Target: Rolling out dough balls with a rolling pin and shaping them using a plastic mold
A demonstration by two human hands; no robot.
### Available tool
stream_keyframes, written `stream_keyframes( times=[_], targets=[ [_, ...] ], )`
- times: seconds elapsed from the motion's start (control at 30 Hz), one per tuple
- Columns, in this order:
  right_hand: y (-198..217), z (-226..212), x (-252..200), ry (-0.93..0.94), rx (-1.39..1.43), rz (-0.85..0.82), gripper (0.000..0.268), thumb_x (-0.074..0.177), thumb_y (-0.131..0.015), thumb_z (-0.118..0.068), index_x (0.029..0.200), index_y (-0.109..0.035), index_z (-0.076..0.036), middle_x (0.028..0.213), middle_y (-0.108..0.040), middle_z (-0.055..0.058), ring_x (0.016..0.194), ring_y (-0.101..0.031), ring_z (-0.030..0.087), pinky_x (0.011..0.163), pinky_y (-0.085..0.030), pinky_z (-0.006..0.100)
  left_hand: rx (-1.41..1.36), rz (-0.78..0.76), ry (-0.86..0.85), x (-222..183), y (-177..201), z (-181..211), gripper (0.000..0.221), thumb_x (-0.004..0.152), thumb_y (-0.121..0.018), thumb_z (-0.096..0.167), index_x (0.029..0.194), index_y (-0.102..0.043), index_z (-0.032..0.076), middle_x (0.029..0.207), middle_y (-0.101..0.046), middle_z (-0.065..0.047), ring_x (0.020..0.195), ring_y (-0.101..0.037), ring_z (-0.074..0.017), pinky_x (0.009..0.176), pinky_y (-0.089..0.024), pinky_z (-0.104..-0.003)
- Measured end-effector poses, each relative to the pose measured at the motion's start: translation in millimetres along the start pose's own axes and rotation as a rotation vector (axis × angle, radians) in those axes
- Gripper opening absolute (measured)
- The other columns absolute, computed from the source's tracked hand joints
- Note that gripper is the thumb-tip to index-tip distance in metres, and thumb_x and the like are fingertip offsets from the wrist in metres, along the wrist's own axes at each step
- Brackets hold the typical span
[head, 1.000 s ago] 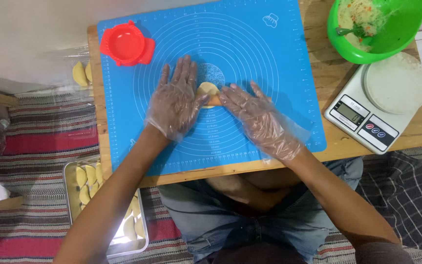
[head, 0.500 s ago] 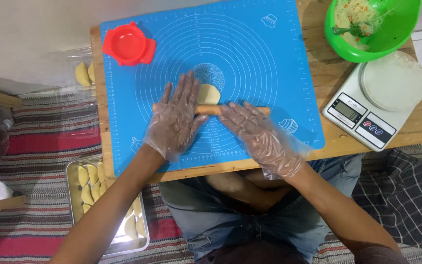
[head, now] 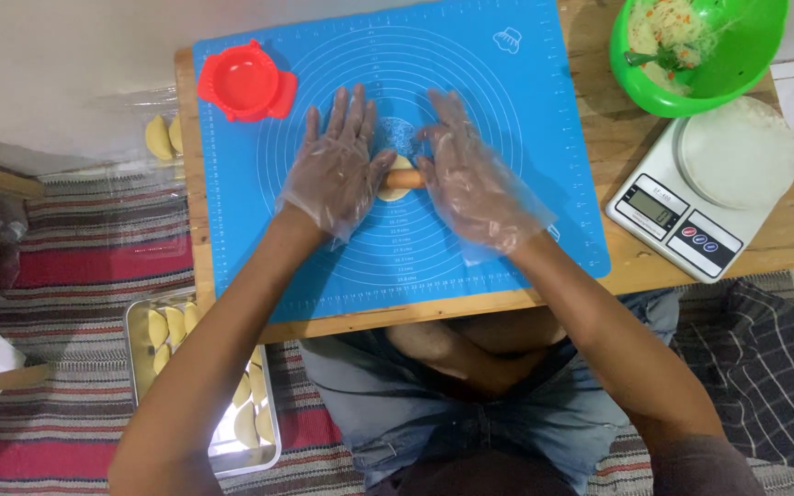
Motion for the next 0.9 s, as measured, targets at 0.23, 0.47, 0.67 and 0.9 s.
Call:
stream_keyframes(
  times=[0.23, 0.47, 0.67, 0.9],
  targets=[
    [-1, -3, 30, 0.052, -2.272, -0.066, 0.055, 0.119, -0.035, -0.034, 0.165, -0.027, -0.007, 0.171, 0.001, 0.015, 0.158, 0.002, 0.037, 0.128, -0.01, 0.062, 0.142, 0.145, 0.029, 21, 6, -9, 0.074, 0.109, -0.01, 0.053, 0.165, -0.015, 0.004, 0.172, 0.002, -0.016, 0.156, 0.01, -0.0379, 0.121, 0.006, -0.067],
    [6, -6, 61, -0.17, -2.337, -0.073, 0.079, 0.111, -0.01, -0.056, 0.169, -0.02, -0.003, 0.168, 0.01, 0.019, 0.155, 0.01, 0.04, 0.123, 0.004, 0.066, 0.043, 0.114, 0.061, 42, 21, -21, 0.081, 0.106, -0.009, 0.061, 0.168, -0.012, 0.009, 0.171, 0.009, -0.013, 0.154, 0.017, -0.0376, 0.119, 0.013, -0.067],
    [21, -8, 77, 0.008, -2.279, -0.088, 0.07, 0.116, -0.022, -0.051, 0.166, -0.039, -0.005, 0.169, 0.001, 0.018, 0.154, 0.007, 0.042, 0.12, 0.001, 0.071, 0.077, 0.138, 0.022, 63, 18, -31, 0.08, 0.107, -0.007, 0.06, 0.168, -0.016, 0.008, 0.172, 0.005, -0.016, 0.154, 0.013, -0.0401, 0.119, 0.01, -0.069],
    [6, -21, 76, 0.504, -2.28, -0.205, 0.045, 0.119, -0.035, -0.029, 0.148, -0.047, 0.003, 0.163, -0.032, 0.025, 0.149, -0.021, 0.049, 0.117, -0.027, 0.075, 0.093, 0.417, -0.162, 77, 24, -35, 0.086, 0.113, -0.007, 0.059, 0.152, -0.052, -0.003, 0.165, -0.031, -0.026, 0.152, -0.018, -0.0453, 0.118, -0.005, -0.07]
  ],
)
Point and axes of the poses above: each hand's wrist, its own x-axis towards the middle knuckle, its own y-axis out of the back of the hand, z = x × y, the point moved 9 cm from there along x, towards the middle knuckle
